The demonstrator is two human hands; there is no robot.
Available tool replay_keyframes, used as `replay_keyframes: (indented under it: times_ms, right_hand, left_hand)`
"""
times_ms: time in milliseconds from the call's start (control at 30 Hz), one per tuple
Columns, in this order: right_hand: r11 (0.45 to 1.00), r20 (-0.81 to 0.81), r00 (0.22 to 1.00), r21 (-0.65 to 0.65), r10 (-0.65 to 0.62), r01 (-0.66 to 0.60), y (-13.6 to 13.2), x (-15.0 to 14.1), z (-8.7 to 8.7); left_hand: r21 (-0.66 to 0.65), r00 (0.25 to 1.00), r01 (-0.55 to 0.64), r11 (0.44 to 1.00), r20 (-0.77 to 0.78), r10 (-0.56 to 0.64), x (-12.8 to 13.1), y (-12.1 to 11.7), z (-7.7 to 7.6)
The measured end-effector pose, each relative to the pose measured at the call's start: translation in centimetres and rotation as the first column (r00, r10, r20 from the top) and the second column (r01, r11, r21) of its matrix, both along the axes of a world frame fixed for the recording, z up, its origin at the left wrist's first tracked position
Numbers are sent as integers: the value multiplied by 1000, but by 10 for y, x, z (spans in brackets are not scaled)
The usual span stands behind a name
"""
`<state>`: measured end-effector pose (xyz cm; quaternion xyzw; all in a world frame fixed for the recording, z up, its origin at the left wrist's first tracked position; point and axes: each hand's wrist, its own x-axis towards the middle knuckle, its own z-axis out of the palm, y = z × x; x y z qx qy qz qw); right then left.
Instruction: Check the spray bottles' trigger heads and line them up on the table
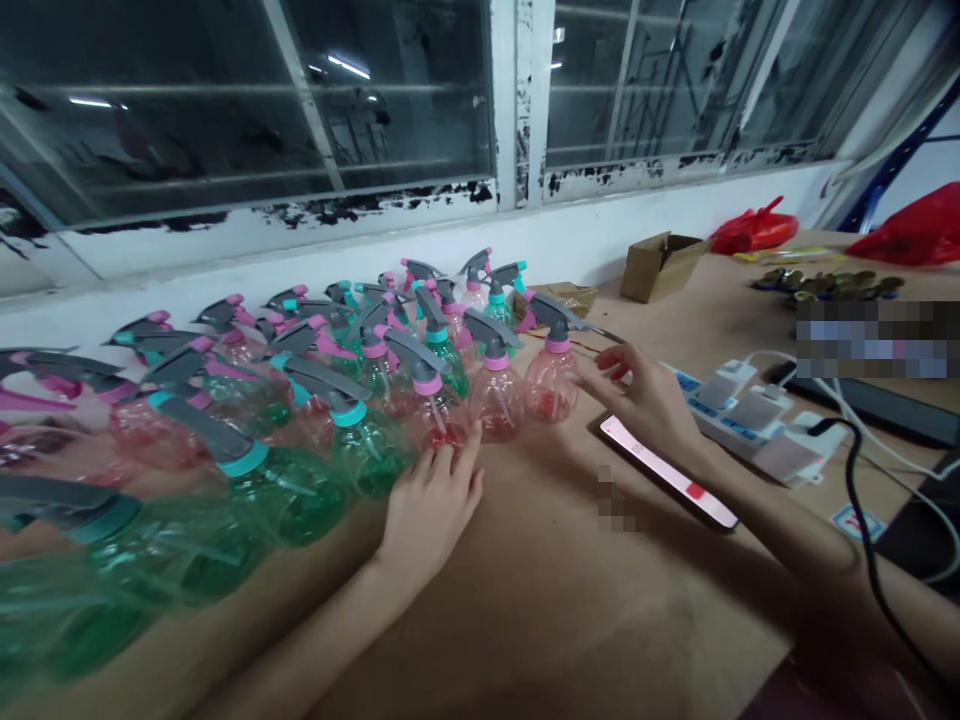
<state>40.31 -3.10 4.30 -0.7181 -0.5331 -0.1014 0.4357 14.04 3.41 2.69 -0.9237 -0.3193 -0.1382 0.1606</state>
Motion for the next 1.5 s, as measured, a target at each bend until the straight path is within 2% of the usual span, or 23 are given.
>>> replay_keyframes:
  times_ms: [100,233,500,633,767,967,1100,1267,1400,1467,1500]
  right_hand:
    - [1000,3,1000,-11,7,-7,11,8,-9]
    - [996,-11,997,-58,73,-74,24,12,-17]
    - [982,-78,984,-83,161,-168,35,14,-21]
    - [977,-99,976,-71,193,-200,39,13,-21]
    - [984,-99,983,-73,157,-164,37,13,-18]
    - [980,-27,989,-133,149,-151,4,5,-11]
    - [962,3,983,-206,185,-181,-37,-23,-8]
    - [918,-28,959,-281,283,-280,-78,-89,-8]
    - [824,-108,864,-262,491,-501,-78,-140,-4]
    - [798,-135,844,-276,519,-535,-68,-157,1]
    - [768,-158,823,-300,545,-566,-62,-163,4]
  left_hand:
    - [-24,995,-69,997,-69,67,8,7,6]
    - [5,977,-137,991,-164,136,5,10,4]
    - [20,978,-117,993,-170,119,-7,5,-4]
    - [-22,990,-78,997,-121,74,-8,0,-6]
    - [-75,996,10,997,-88,-16,-13,-13,-7]
    - [-173,980,197,965,18,-197,-33,-36,-15]
    - [-367,969,220,904,191,-158,-44,-46,-18]
    - [-528,935,242,814,352,-49,-52,-59,-12]
    - [-604,871,340,721,491,1,-66,-69,-10]
    - [-658,846,345,669,526,82,-80,-72,-9]
    - [-687,845,323,651,520,129,-88,-72,-8]
